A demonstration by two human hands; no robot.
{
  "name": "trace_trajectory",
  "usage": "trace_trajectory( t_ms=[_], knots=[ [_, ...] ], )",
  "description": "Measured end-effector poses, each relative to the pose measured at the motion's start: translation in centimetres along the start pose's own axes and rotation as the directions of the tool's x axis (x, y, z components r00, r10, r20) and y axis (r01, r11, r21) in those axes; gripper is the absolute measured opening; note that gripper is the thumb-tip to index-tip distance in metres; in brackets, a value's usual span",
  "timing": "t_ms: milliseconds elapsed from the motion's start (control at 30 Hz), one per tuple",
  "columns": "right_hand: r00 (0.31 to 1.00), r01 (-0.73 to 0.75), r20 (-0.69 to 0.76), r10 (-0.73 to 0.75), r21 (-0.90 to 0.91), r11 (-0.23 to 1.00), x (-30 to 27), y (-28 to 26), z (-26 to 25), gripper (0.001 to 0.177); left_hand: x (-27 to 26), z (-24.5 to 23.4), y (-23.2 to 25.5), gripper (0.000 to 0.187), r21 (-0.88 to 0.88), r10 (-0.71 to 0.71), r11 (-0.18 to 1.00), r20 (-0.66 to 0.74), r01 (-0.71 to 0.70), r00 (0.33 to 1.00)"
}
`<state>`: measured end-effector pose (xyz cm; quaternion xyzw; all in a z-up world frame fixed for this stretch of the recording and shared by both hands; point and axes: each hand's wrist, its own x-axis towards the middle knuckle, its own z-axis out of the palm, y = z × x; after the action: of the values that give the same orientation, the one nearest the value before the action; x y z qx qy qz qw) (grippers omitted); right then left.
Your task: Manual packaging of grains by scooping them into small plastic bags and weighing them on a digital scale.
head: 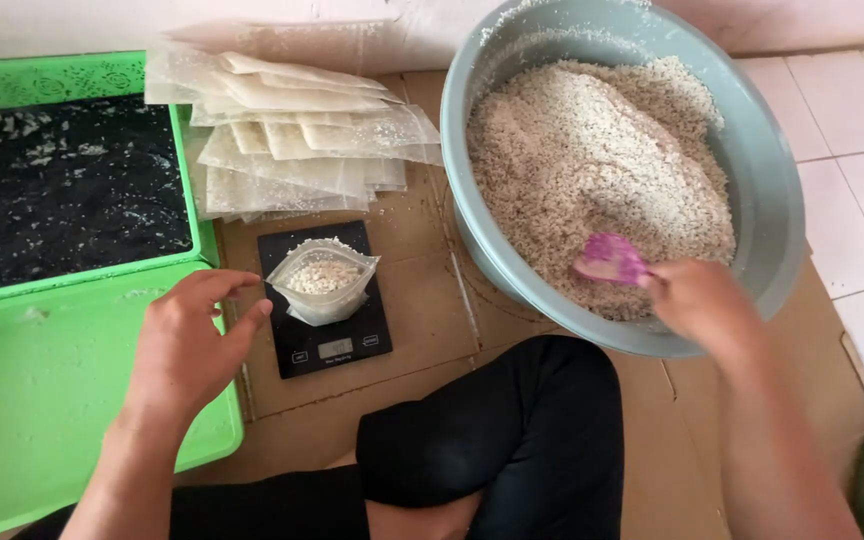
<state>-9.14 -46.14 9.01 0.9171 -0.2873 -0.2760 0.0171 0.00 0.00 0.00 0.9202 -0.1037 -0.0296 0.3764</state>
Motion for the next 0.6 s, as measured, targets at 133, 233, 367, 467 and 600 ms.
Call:
trace_trajectory(
  t_ms=[133,233,367,467,600],
  knots=[
    [0.996,0.064,-0.067,-0.054,0.147,0.987,0.9,-2.5,0.6,0.03,0.1,0.0,0.5,0.029,-0.017,-0.02,1.0,0.016,0.021,1.0],
    [0.999,0.048,-0.042,-0.035,0.375,0.926,1.4,-1.9,1.1,0.029,0.0,-0.1,0.5,0.029,-0.016,-0.032,0.999,0.024,0.032,0.999],
    [0.995,0.067,-0.094,-0.042,0.279,0.958,1.9,1.8,2.5,0.034,-0.1,-0.1,0.3,0.028,-0.008,-0.007,1.0,0.02,0.007,1.0],
    [0.978,0.106,-0.203,-0.058,0.233,0.967,2.3,4.0,2.9,0.033,0.0,0.0,0.6,0.029,-0.007,-0.02,1.0,0.031,0.02,0.999],
    [0.961,0.112,-0.272,-0.049,0.222,0.969,1.0,5.3,2.3,0.037,-0.1,0.1,0.7,0.03,-0.009,-0.065,0.998,0.043,0.065,0.997]
  ],
)
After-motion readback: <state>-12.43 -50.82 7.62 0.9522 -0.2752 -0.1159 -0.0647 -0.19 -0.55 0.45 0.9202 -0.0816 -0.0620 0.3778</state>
